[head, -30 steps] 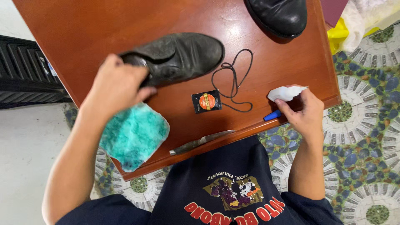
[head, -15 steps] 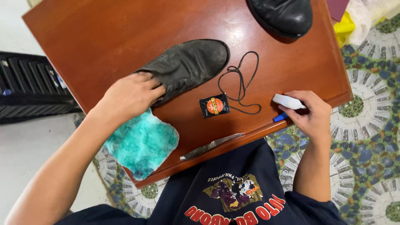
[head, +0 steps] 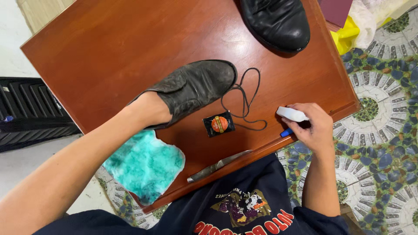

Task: The person applies glue to the toe area of a black leather shoe and presses the leather to bond it. They handle a small packet, a glue bottle, and a cloth while working on the shoe on a wooden table.

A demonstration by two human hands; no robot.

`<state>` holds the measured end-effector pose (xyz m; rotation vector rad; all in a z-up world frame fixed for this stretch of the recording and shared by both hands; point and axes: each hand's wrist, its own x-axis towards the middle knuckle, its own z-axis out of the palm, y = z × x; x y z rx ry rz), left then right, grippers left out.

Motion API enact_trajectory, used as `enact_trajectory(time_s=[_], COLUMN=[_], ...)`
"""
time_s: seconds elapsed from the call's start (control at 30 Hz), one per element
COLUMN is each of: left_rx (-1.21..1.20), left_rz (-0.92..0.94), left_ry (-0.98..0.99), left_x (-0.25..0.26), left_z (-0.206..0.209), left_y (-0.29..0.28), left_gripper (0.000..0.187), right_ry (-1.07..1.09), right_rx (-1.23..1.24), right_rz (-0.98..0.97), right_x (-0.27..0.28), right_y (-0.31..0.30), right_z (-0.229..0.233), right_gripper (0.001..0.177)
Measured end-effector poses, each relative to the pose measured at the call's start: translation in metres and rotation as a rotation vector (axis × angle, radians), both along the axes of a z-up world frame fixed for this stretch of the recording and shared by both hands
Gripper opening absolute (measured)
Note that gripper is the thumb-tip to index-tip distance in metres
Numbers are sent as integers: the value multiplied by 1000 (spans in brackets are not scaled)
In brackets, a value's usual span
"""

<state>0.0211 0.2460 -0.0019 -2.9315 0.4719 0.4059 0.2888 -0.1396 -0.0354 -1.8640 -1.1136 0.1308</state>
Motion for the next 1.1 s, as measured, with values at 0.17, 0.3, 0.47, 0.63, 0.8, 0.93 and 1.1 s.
enact_trajectory(time_s=[0.17, 0.3, 0.47, 0.63, 0.8, 0.93, 1.1], left_rx=[-308, -382, -421, -143, -189, -214, -213], left_rz=[97, 120, 337, 325, 322, 292, 301], left_ry=[-9, -121, -61, -20, -11, -8, -7], left_x=[34, 64, 59, 38, 44, 56, 58], left_z=[-4, 13, 48, 51, 45, 43, 52], left_y=[-6, -25, -28, -28, -29, -33, -36], left_gripper=[42, 51, 49, 53, 54, 56, 57], right_ry=[-24, -18, -33, 0, 32, 66, 72], right_rx=[2, 22, 15, -99, -278, -443, -451], right_rz=[8, -2, -7, 159, 566, 565, 489], right_x=[4, 4, 9, 19, 55, 66, 56], right_y=[2, 2, 2, 4, 4, 11, 12], right_z=[-1, -3, 1, 8, 19, 19, 26], right_gripper=[33, 33, 33, 34, 35, 41, 40])
